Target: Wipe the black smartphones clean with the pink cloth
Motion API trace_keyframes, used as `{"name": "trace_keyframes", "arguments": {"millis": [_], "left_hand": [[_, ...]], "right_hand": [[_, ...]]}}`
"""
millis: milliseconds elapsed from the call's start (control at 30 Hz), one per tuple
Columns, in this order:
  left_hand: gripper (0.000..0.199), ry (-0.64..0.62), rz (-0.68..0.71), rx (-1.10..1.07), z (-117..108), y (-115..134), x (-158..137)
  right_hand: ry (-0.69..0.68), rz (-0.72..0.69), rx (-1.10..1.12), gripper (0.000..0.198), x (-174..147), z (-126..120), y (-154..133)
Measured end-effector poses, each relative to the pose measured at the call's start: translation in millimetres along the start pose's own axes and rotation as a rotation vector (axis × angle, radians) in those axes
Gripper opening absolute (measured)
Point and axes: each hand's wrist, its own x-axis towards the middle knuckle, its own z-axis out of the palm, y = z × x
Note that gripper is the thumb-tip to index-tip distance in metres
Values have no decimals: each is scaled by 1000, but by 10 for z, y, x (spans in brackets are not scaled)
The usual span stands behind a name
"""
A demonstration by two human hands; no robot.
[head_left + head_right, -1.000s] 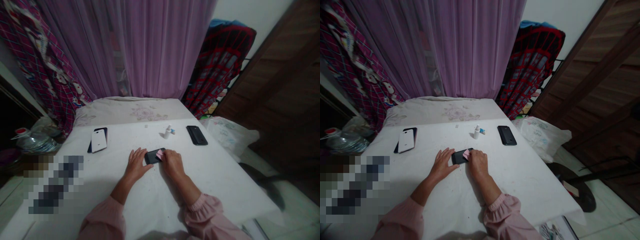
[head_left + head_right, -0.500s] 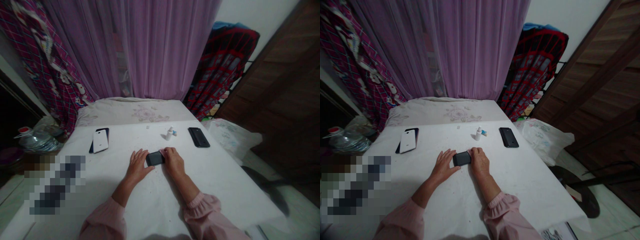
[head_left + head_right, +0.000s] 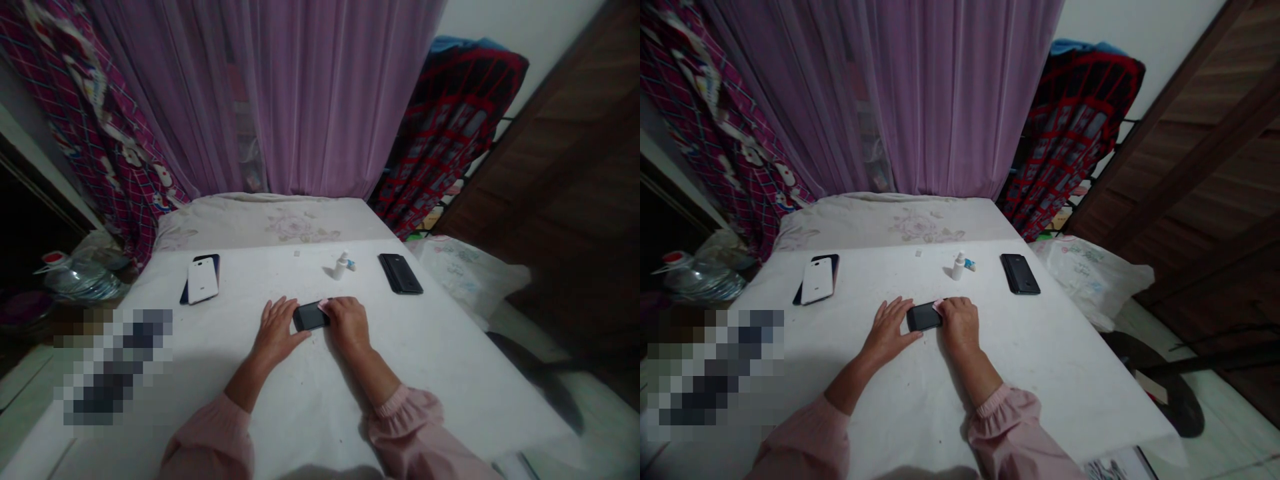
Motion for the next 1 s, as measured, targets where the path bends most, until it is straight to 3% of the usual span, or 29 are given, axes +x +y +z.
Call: {"name": "trace_keyframes", "arguments": {"millis": [300,533,867,1000], "left_hand": [[58,2,9,-11,-13,11,-3],[55,19,15,-19,-16,17,-11],[54,25,20,1,-10,21,-14],[55,17,17,3,-14,20,-13]], "right_hand": [[-19,-24,-230,34,-98,47,58],[-45,-180,-165,42,-193,91,121],[-74,-207,-112,46,-299,144,-89],[-78,-253,-92,45,-327,134,-27]]}}
